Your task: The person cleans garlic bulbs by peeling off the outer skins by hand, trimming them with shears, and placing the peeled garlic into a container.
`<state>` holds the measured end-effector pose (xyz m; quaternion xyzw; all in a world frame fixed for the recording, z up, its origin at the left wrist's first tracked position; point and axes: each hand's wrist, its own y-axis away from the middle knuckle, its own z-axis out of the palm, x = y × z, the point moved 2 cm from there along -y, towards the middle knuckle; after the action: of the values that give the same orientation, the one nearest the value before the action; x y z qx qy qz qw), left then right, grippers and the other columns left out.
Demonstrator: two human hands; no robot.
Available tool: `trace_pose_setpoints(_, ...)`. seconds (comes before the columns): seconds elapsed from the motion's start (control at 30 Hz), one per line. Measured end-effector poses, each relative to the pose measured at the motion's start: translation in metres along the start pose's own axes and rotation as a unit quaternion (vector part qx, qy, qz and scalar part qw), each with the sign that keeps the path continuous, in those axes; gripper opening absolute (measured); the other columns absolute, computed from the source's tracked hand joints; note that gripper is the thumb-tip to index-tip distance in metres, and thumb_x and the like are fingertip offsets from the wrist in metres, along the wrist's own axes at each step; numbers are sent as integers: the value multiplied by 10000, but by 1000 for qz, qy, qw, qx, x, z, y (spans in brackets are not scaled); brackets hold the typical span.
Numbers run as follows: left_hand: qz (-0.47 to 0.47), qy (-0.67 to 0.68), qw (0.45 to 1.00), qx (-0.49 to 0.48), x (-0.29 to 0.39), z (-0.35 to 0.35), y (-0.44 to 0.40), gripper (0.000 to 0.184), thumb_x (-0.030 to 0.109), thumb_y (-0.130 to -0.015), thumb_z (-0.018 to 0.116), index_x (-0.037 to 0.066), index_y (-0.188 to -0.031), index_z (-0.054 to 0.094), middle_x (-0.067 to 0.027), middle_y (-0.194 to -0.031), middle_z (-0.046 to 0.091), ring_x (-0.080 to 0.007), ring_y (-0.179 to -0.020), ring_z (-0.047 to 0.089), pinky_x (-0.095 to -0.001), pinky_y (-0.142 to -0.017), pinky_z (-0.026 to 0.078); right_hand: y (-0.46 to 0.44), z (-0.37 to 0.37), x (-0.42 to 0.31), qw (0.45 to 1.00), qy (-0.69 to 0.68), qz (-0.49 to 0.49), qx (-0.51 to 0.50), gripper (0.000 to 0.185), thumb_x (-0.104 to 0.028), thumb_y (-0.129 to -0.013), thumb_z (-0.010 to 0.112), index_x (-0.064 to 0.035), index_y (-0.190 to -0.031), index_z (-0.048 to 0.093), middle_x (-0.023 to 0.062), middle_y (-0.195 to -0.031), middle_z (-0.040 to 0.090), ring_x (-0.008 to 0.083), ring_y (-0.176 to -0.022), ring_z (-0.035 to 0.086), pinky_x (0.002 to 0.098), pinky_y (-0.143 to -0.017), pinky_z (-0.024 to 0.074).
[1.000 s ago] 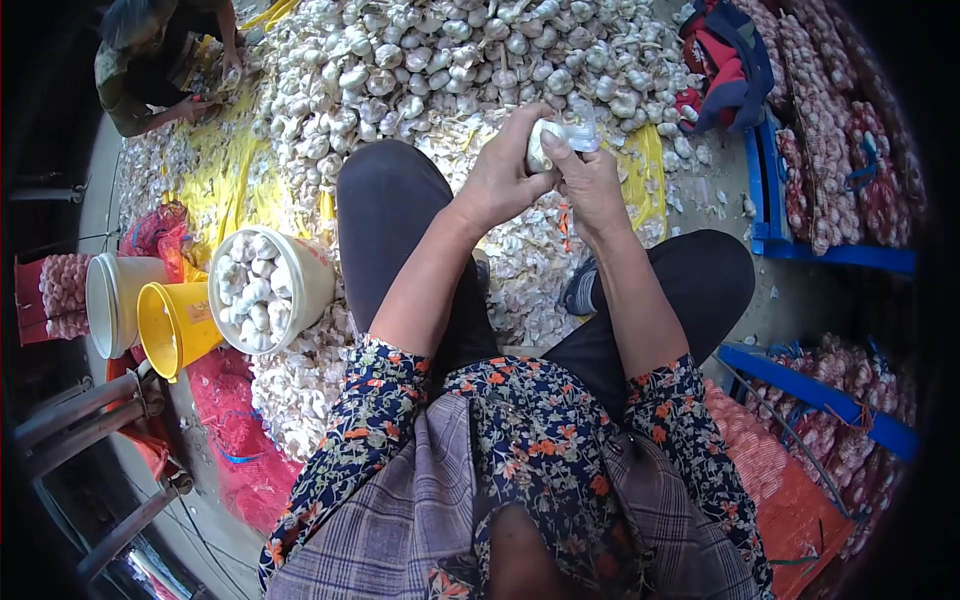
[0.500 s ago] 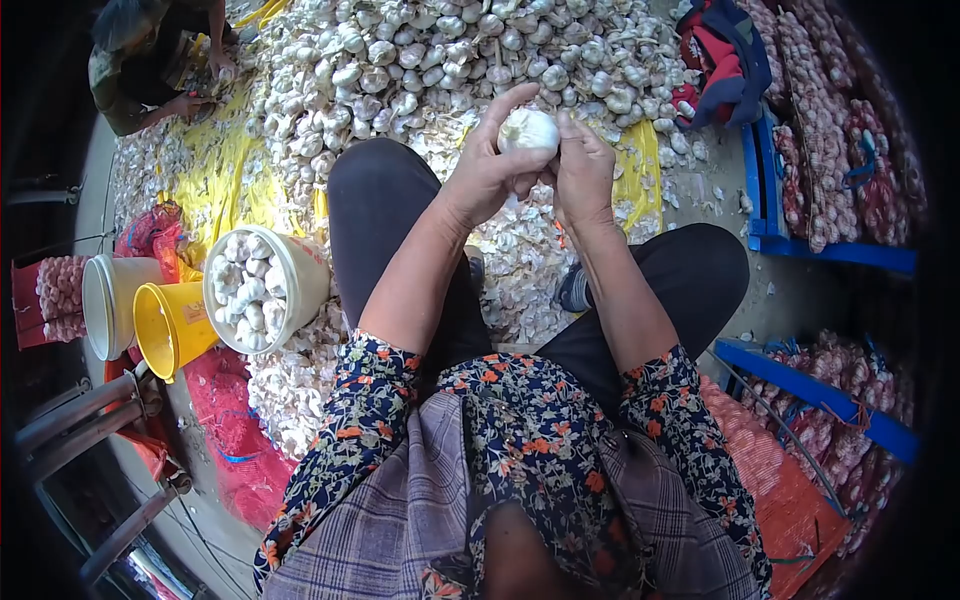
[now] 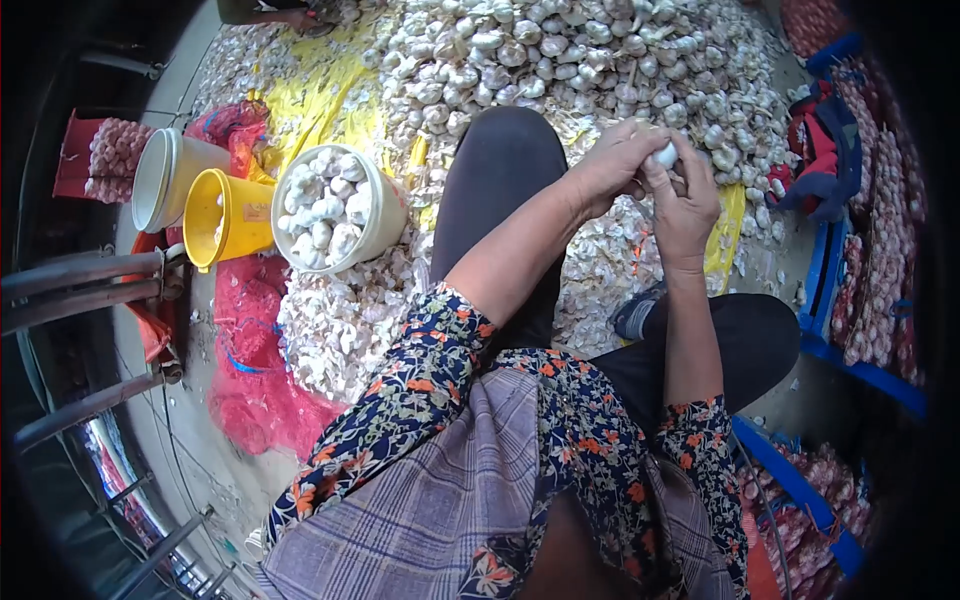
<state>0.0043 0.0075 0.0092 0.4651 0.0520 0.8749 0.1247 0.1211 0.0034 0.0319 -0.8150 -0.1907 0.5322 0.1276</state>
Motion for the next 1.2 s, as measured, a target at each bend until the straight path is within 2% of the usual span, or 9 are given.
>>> trace_pose_setpoints(0.2,283,103,931,205,73,-55,56,276,164,-861,530,88,-1124,495,-47,-805,566,-92,-623,537,-236,-449,425,5,2,-4,999,-10,14,-36,215,-121,-840,676,-25,-1030,646,63,-830,655,89,-723,630,224,-608,517)
trace_pose_setpoints(0.3,414,-243,773,416,101,-122,109,430,74,-872,527,108,-1293,446,-45,-940,574,-100,-688,561,-232,-573,493,6,-10,47,997,27,78,12,170,-117,-869,614,13,-970,656,40,-698,630,63,-632,602,212,-546,485)
trace_pose_setpoints(0.53,-132,-747,331,562,30,-277,216,419,330,-855,568,90,-1199,560,-194,-1061,580,-347,-1060,516,-456,-918,401,45,-46,231,851,-124,474,188,166,-146,-862,573,9,-869,631,27,-703,615,112,-580,596,218,-441,440)
trace_pose_setpoints(0.6,-9,-696,480,534,12,-313,233,484,384,-827,591,122,-1231,539,-202,-1146,542,-366,-1118,474,-477,-939,385,53,-40,254,827,-35,543,140,200,-177,-850,570,6,-847,649,70,-722,648,141,-592,620,269,-496,475)
trace_pose_setpoints(0.8,-136,-768,343,523,10,-294,208,613,421,-775,626,152,-1300,458,-217,-1256,465,-391,-1159,447,-500,-981,355,17,20,310,912,308,246,-113,154,-137,-815,581,-79,-913,685,93,-739,673,268,-708,658,386,-654,519)
trace_pose_setpoints(0.9,-146,-732,425,512,20,-340,227,714,445,-767,632,86,-1338,395,-234,-1292,434,-422,-1181,419,-511,-1000,331,5,77,311,925,269,234,-132,161,-149,-771,574,-86,-854,697,158,-823,671,315,-794,650,420,-768,501)
trace_pose_setpoints(0.97,-152,-700,486,501,32,-333,220,797,458,-769,644,10,-1358,346,-270,-1325,397,-440,-1206,393,-498,-1019,310,7,110,298,926,354,6,-134,172,-113,-775,570,-90,-891,695,153,-851,659,332,-813,647,439,-766,510)
trace_pose_setpoints(1.1,-102,-822,327,455,61,-254,191,665,361,-785,677,-12,-1286,448,-256,-1304,432,-380,-1207,418,-447,-1008,339,-1,113,324,872,391,116,-272,192,-95,-774,630,-98,-954,697,110,-868,664,282,-770,658,367,-684,543)
trace_pose_setpoints(1.2,156,-713,464,502,85,-185,148,439,181,-853,616,-31,-1221,503,-212,-1226,508,-313,-1102,510,-392,-932,415,-12,69,308,905,163,362,-153,231,-68,-792,630,-106,-1012,692,109,-923,678,221,-731,663,332,-665,541)
